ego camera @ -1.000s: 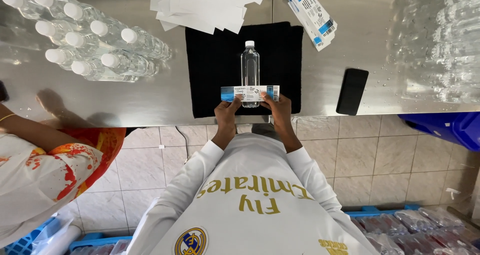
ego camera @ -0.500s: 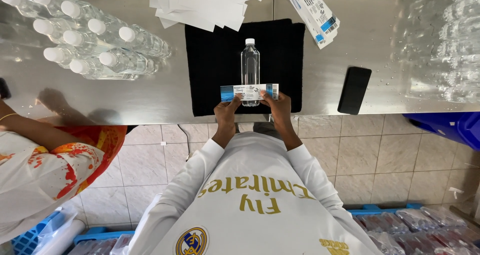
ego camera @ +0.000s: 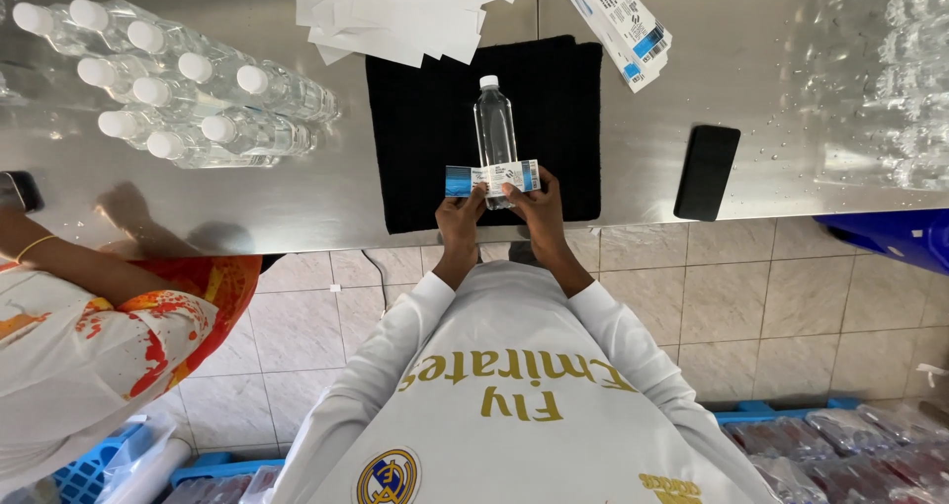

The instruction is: The person picks up a clear plastic water bottle and a rectangular paper label from a stainless steel table. They wrap the label around the bottle, smooth it out, and then place the labeled bottle aside. This process is repeated for multiple bottles throughout the video.

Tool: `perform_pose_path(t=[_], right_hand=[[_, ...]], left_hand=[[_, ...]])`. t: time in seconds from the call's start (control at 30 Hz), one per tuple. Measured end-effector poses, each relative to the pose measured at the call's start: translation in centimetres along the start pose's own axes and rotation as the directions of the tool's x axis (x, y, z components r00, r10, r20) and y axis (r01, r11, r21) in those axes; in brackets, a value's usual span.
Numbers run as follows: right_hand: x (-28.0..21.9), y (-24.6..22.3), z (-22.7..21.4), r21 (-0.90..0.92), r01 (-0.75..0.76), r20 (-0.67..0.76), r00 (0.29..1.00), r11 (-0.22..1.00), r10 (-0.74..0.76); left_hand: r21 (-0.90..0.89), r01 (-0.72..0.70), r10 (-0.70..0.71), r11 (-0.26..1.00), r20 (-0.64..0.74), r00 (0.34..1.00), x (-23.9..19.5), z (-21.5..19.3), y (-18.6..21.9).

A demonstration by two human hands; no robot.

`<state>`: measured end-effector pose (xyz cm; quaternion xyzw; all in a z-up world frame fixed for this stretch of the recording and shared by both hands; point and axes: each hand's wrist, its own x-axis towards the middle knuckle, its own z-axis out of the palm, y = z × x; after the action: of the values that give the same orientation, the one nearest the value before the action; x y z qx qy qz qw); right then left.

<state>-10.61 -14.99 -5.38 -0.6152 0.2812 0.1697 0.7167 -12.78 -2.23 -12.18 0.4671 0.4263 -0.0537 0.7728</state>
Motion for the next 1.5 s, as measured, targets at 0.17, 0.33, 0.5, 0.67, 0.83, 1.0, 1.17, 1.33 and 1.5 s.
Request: perform_pose_path(t=[0.17, 0.33, 0.5, 0.67, 0.83, 1.0, 1.17, 1.33, 1.5], right_hand=[[-0.4, -1.9, 0.7, 0.121, 0.018, 0.015, 1.0, 0.993, -0.02], [-0.8, -1.2, -2.0, -0.033, 0.206, 0.063, 0.977, 0.978, -0.204], [-3.6, -4.2, -3.4, -0.114, 0.341, 0.245, 0.92, 0.933, -0.307], [-4.8, -2.5, -3.2, -0.132, 0.408, 0.21, 0.902, 0.904, -0.376], [-5.1, -2.4, -3.1, -0.64, 0.74, 0.351, 0.522, 0.207, -0.777], [-4.4, -2.6, -1.9, -0.668, 0.744, 0.491, 0.438, -0.003, -0.753], [-2.3, -4.5, -1.0, -0.629, 0.77, 0.492, 0.501, 0.108, -0.712], [-2.9, -7.0, -1.0, -0.553, 0.716, 0.474, 0.691, 0.426, -0.546], [-3.0, -6.1, -3.6, -0.743, 0.523, 0.415, 0.85, 0.418, -0.324]], left_hand=[[-0.12, 0.039, -0.031, 0.992, 0.071, 0.997, -0.8, 0.0, 0.3], [-0.331, 0.124, -0.034, 0.936, 0.264, 0.964, -2.0, -1.0, 3.2], [-0.173, -0.235, 0.288, 0.956, 0.426, 0.858, -6.0, 1.4, 11.1], [-0.155, -0.258, 0.293, 0.954, 0.286, 0.912, -4.4, 5.8, 12.5], [-0.152, -0.294, 0.297, 0.943, -0.009, 0.955, -6.3, 8.5, 13.3], [-0.186, -0.287, 0.297, 0.94, 0.026, 0.954, -9.1, 9.1, 13.9], [-0.165, -0.338, 0.354, 0.927, 0.083, 0.931, -9.8, 8.9, 15.1], [-0.106, -0.371, 0.382, 0.923, 0.113, 0.917, -11.1, 8.3, 16.1], [0.019, -0.516, 0.494, 0.857, 0.258, 0.83, -9.9, 7.4, 14.5]])
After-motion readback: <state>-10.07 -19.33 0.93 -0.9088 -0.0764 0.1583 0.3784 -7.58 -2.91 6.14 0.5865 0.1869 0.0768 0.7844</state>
